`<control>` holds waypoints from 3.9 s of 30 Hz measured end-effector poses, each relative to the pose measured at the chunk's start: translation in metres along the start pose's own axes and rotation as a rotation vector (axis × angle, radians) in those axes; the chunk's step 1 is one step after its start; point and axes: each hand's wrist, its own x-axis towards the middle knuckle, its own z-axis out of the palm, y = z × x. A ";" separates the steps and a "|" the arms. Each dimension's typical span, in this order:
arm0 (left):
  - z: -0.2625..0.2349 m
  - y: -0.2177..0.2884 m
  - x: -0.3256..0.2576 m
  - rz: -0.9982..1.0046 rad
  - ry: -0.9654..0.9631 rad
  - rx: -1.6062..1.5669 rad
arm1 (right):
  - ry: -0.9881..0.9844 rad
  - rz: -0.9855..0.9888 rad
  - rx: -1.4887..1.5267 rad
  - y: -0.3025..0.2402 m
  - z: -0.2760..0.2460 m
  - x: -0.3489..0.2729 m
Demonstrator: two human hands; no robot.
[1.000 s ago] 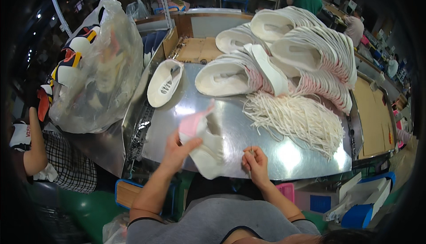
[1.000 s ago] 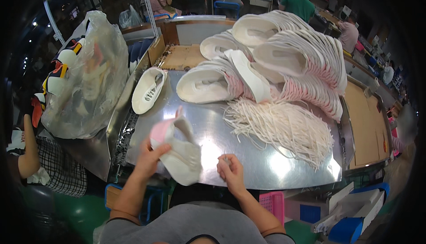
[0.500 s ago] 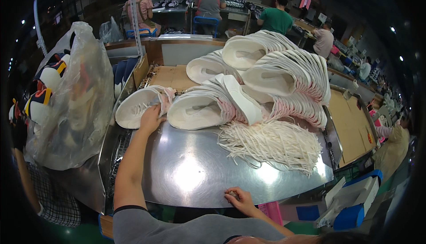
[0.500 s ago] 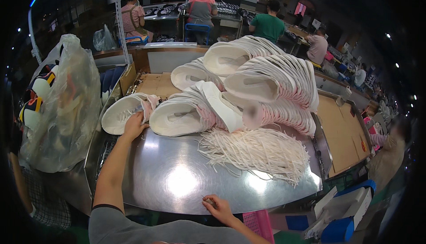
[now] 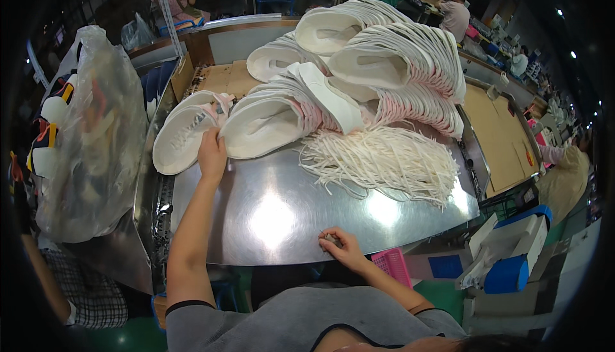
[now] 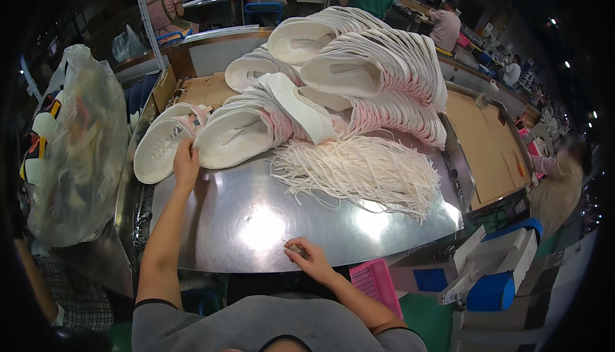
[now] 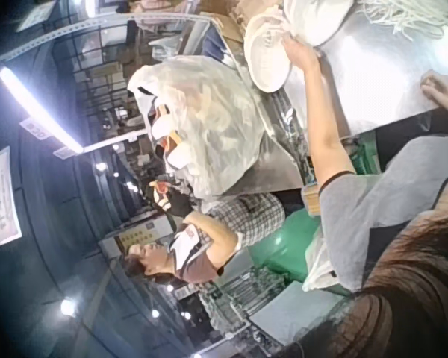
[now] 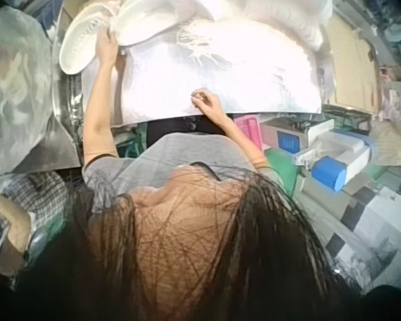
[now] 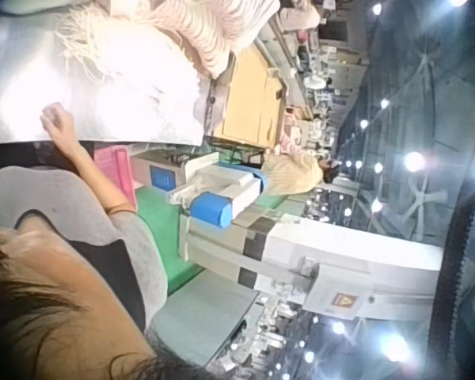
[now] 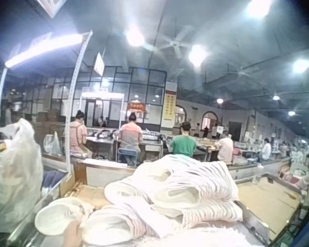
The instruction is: The person laces white sneakers by hand, threading long white shoelaces through the eyelets of several individual shoes taken from a large stack on the metal table.
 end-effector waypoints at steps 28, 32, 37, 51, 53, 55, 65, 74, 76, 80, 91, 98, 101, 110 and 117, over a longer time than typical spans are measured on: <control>-0.112 0.094 -0.112 0.431 -0.607 -0.093 | -0.066 0.084 0.214 -0.085 0.009 0.042; -0.096 0.077 -0.118 0.134 -1.262 -0.144 | 0.029 0.225 0.413 -0.037 0.021 0.038; -0.080 0.115 -0.133 -1.017 -1.364 -0.591 | 0.070 0.083 0.413 -0.037 0.033 0.045; -0.082 0.150 -0.165 -0.658 -0.777 -1.205 | 0.163 -0.106 0.226 -0.062 0.044 0.040; -0.081 0.149 -0.167 -0.676 -0.778 -1.179 | 0.176 -0.089 0.212 -0.058 0.047 0.039; -0.079 0.152 -0.166 -0.728 -0.713 -1.052 | 0.183 -0.070 0.194 -0.058 0.046 0.037; -0.076 0.151 -0.182 -0.769 -0.570 -1.160 | 0.047 -0.138 -0.047 -0.072 0.026 0.019; -0.094 0.168 -0.178 -0.192 -0.511 -0.529 | 0.075 -0.160 -0.225 -0.070 0.024 0.028; -0.108 0.179 -0.176 0.230 -0.504 -0.056 | 0.059 -0.134 -0.569 -0.079 0.035 0.038; -0.101 0.160 -0.183 -0.023 -0.564 -0.412 | -0.149 -0.209 -0.957 -0.080 0.041 0.059; -0.083 0.117 -0.195 -0.231 -0.704 -0.871 | 0.092 -0.184 -0.446 -0.095 0.003 0.061; -0.076 0.112 -0.192 -0.183 -0.782 -0.658 | 0.106 0.073 -0.421 -0.080 -0.025 0.055; -0.081 0.122 -0.178 -0.564 -0.962 -0.935 | 0.147 0.082 -0.401 -0.085 -0.009 0.059; -0.091 0.084 -0.163 -0.253 -0.952 -0.502 | 0.256 -0.041 -0.413 -0.065 0.007 0.094; -0.108 0.116 -0.161 0.155 -0.658 -0.082 | 0.314 -0.132 -0.161 -0.062 0.019 0.077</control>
